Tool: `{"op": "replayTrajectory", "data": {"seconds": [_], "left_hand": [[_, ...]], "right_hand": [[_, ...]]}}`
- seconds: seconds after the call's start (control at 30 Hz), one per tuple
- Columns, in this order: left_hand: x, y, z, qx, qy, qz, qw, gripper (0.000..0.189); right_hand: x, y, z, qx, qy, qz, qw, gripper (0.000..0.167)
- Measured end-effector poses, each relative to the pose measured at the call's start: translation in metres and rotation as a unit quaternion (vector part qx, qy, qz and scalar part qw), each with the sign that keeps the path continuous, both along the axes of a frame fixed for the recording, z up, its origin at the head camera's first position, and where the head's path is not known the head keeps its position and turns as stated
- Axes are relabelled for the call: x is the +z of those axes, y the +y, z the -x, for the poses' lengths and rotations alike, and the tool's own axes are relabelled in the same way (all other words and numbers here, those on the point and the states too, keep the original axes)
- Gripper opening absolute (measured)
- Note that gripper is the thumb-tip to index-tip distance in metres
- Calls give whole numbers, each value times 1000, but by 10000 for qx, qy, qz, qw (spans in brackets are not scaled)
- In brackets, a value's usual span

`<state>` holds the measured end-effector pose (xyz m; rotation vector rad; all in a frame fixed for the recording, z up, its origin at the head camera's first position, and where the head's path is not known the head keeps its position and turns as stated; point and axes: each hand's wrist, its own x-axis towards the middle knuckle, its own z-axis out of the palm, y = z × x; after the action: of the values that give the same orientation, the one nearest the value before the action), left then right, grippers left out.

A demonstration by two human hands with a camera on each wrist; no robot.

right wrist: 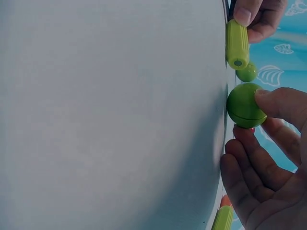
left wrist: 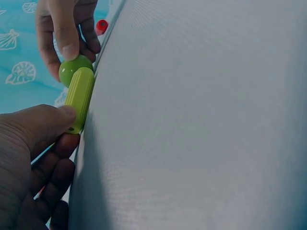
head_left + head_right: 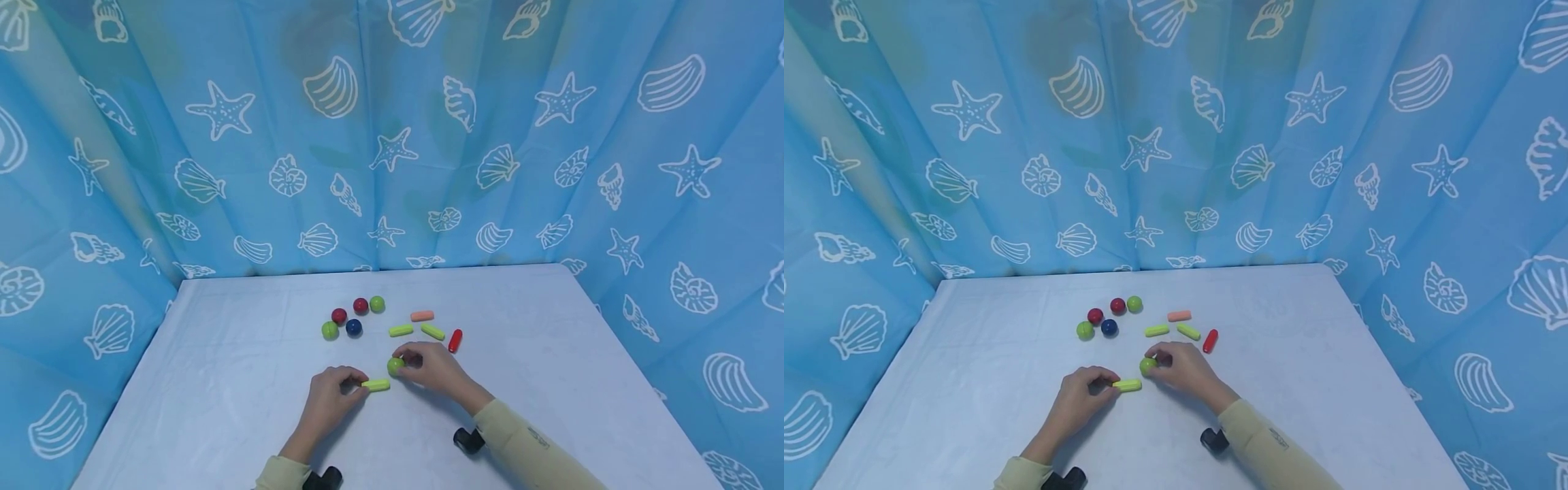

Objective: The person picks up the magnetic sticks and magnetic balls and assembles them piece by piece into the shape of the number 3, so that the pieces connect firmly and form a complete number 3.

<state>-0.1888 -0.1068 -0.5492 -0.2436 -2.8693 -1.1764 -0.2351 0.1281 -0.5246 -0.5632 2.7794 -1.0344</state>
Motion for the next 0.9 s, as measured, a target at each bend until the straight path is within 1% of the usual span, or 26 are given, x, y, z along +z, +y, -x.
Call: {"op": "replayTrajectory", "data": {"seconds": [0.27,0.53,0.7,0.9], "left_hand": [[2,0,0,25,-29,30,10000,15],[2,-2,0,27,-189,-27,9998,14],[4,-2,-1,112,-323,-193,9992,14],[7,-2,0,219,-307,-226,9990,13]], "right_hand": [[1,1,-6,-19,-209,-56,9998,27],[-1,3,-10,56,-299,56,9995,27],[-2,4,-11,45,-369,159,9992,28],[-2,4,-11,64,-399,205,9990,28]]}}
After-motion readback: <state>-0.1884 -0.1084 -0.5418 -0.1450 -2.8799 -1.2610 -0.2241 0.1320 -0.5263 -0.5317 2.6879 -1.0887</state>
